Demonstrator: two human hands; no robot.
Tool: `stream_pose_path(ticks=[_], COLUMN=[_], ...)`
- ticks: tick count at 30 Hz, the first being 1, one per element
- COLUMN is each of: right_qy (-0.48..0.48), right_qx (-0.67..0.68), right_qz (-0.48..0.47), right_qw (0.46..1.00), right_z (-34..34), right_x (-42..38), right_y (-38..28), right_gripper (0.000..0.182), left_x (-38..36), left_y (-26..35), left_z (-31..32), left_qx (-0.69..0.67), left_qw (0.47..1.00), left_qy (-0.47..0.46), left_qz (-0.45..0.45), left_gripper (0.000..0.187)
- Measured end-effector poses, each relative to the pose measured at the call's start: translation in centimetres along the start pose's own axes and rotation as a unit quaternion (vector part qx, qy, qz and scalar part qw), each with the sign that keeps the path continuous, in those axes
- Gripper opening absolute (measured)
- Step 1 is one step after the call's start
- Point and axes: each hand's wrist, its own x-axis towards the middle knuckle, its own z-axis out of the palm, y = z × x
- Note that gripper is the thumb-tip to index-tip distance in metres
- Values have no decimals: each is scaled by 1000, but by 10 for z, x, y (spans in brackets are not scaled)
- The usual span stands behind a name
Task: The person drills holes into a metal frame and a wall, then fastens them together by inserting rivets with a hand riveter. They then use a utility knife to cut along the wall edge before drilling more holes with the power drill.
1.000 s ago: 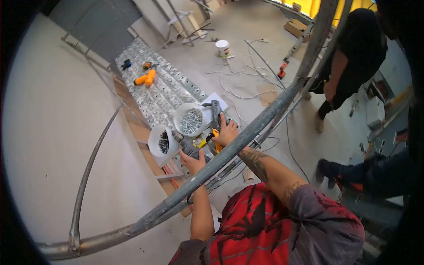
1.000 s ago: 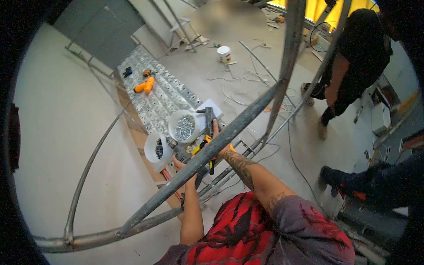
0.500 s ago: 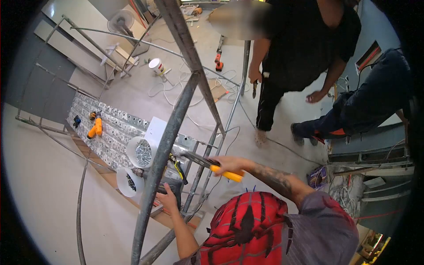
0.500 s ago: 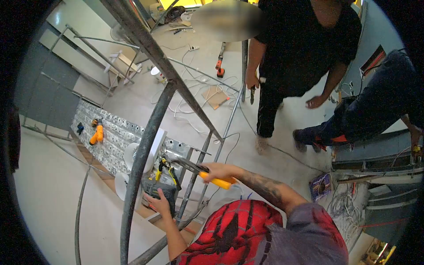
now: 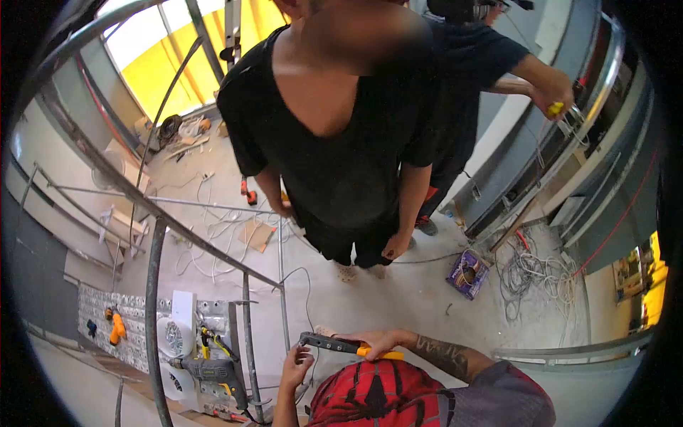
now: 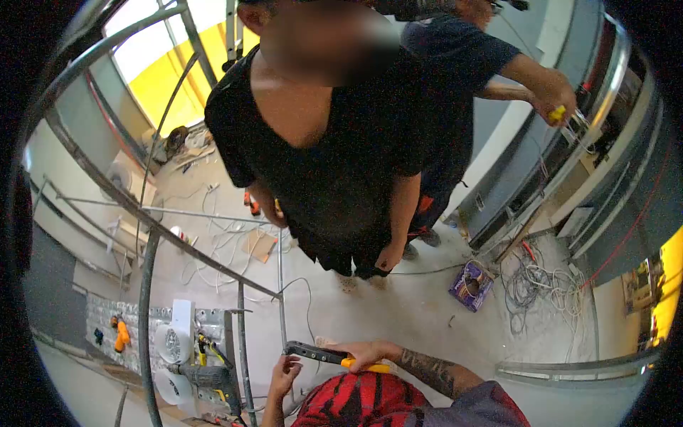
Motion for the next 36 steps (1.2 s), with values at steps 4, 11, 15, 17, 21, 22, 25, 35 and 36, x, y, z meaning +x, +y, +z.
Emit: stream_pose_path(ticks=[4,11,15,17,21,22,25,35,36], right_qy=[22,110,216,291,423,462,567,860,867], right_qx=[-8,-176,-204,-196,-93,-86,-142,208,211], right_qz=[4,-20,28,-31,6,40,-146,-79,-82], right_qw=[1000,978,955,936,901,882,798,460,444], right_z=[25,61,68,69,91,96,124,216,224], right_x=[-33,-50,-61,-64,-74,-72,-75,-96,-97], right_y=[-24,7,0,9,-15,-19,-38,-79,-72], right_gripper=[110,107,109,110,95,89,77,31,31], left_x=[-10,-4,41,66,97,90,89,48,43], left_y=[18,52,37,54,135,174,224,258,251], left_z=[45,58,66,71,89,101,150,239,243], left_qx=[-158,-224,-168,-143,80,182,210,134,122], left_qw=[980,919,921,911,825,784,633,596,612], left_qy=[-109,-303,-335,-383,-558,-592,-717,-691,-698], left_qz=[-54,-116,-105,-48,-41,-39,205,387,352], left_gripper=[58,95,88,72,65,68,58,54,50])
